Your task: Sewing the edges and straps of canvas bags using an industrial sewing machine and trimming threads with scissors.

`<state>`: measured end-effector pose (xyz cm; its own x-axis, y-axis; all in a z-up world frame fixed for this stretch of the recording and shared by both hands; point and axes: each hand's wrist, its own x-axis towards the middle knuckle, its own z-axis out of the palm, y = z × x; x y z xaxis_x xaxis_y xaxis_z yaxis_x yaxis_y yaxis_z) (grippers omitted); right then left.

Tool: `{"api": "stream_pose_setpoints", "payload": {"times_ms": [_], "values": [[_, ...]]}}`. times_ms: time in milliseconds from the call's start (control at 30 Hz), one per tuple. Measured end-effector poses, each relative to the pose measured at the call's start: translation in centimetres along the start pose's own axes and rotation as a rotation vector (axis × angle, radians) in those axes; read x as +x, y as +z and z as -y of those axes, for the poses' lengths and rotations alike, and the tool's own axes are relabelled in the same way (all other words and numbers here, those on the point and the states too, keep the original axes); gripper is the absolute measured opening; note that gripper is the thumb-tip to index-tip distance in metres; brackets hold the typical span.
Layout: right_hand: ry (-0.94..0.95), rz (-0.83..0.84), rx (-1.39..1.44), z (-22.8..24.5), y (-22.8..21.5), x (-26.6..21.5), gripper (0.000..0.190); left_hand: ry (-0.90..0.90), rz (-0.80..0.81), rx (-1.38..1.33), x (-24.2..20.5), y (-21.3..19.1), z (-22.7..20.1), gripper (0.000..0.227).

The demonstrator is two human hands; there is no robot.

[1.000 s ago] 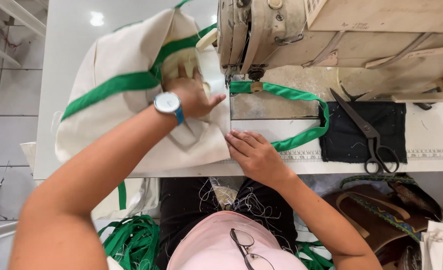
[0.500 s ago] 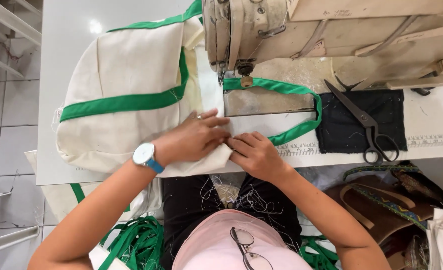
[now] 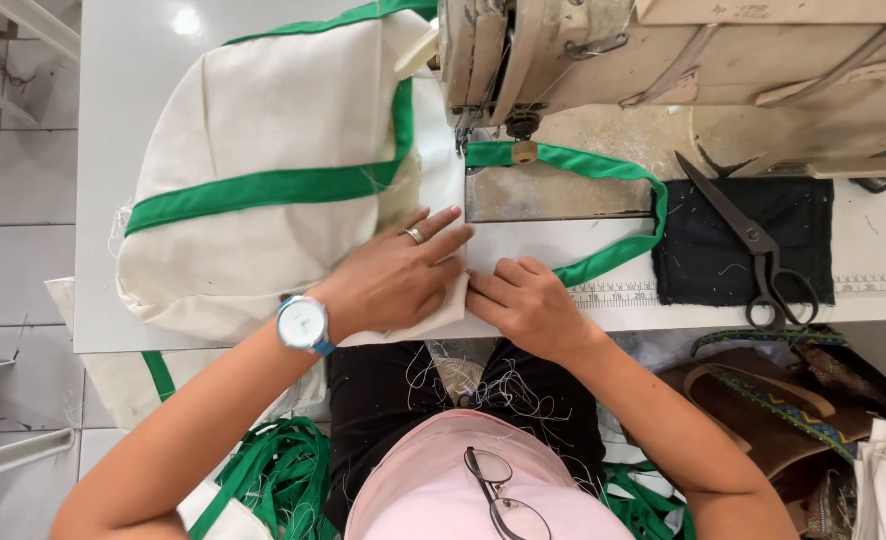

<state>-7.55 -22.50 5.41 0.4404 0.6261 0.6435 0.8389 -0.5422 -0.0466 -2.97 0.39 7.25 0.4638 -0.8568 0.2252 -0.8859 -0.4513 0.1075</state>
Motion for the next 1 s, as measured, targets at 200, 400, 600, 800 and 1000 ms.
{"api": "stream_pose_setpoints", "payload": {"times_ms": [200, 400, 600, 800, 1000], "values": [[0.017, 0.091, -0.025, -0.1, -2.3, 1.0, 0.024, -0.196, -0.045, 0.084, -0.5, 1.0, -2.4, 0.048], [0.047, 0.095, -0.018, -0.6, -2.2, 1.3, 0.022, -0.241, -0.094, 0.039, -0.2, 1.5, -1.6, 0.047], [0.030, 0.110, -0.071, -2.8, -1.1, 1.5, 0.020, -0.295, -0.059, 0.028, 0.6, 2.1, 0.3, 0.046], [0.086, 0.207, -0.077, -4.9, -0.3, 2.7, 0.024, -0.283, -0.117, 0.029, 1.7, 3.8, 3.9, 0.042], [0.069, 0.199, -0.165, -8.0, 1.9, 2.8, 0.016, -0.279, -0.156, 0.021, 3.3, 4.9, 7.4, 0.039]]}}
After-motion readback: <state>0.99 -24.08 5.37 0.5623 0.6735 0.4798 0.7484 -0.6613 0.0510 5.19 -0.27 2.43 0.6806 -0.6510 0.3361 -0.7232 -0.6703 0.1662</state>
